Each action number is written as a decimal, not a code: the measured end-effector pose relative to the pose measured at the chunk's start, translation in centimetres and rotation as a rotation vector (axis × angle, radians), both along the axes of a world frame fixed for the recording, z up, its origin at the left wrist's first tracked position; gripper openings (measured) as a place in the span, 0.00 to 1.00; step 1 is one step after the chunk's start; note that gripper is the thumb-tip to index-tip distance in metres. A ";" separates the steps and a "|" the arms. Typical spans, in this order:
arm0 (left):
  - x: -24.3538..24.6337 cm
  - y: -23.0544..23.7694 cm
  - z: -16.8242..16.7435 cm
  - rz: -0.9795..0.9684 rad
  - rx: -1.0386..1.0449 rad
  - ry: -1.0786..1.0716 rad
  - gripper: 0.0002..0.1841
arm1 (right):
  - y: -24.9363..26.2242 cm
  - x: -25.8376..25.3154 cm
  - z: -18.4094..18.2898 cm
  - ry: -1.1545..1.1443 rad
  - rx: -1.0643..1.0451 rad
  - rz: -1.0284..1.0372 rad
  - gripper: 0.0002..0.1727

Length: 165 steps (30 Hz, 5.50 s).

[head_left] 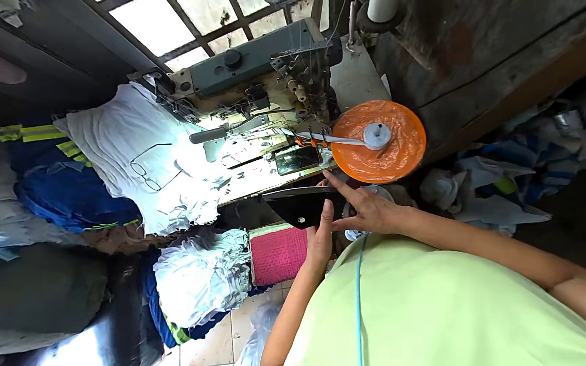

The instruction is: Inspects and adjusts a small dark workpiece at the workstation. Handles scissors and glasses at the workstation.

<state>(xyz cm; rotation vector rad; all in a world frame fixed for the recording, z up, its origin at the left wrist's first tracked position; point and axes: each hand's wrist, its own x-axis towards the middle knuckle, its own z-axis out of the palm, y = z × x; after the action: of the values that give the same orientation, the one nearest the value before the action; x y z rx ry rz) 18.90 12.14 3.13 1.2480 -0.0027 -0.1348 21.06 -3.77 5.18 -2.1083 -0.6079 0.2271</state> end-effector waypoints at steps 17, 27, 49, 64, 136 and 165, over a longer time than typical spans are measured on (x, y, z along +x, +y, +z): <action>-0.8 1.9 0.3 -0.011 -0.075 -0.055 0.17 | 1.4 0.4 -0.5 0.079 0.116 0.126 0.55; -1.7 0.5 0.1 0.181 0.011 -0.139 0.10 | 1.3 -0.5 -1.4 0.019 0.064 0.084 0.47; -2.4 -1.2 0.6 0.239 -0.081 -0.010 0.11 | 0.0 -1.4 -0.5 -0.052 -0.046 0.047 0.53; -3.6 -0.8 0.5 0.209 -0.024 -0.097 0.16 | 0.3 -2.1 0.1 0.069 0.033 0.114 0.52; -4.0 -1.2 -0.3 0.118 -0.149 -0.150 0.41 | -1.2 -2.1 0.4 0.170 0.237 0.133 0.49; -4.3 -1.5 -0.1 0.079 -0.082 -0.214 0.38 | -1.3 -2.4 -0.2 0.085 0.225 0.113 0.51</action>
<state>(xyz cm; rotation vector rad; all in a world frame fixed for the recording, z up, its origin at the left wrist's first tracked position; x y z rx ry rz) 14.62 10.68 3.06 1.1738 -0.1426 0.0666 18.66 -5.09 5.02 -1.8418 -0.6708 0.2959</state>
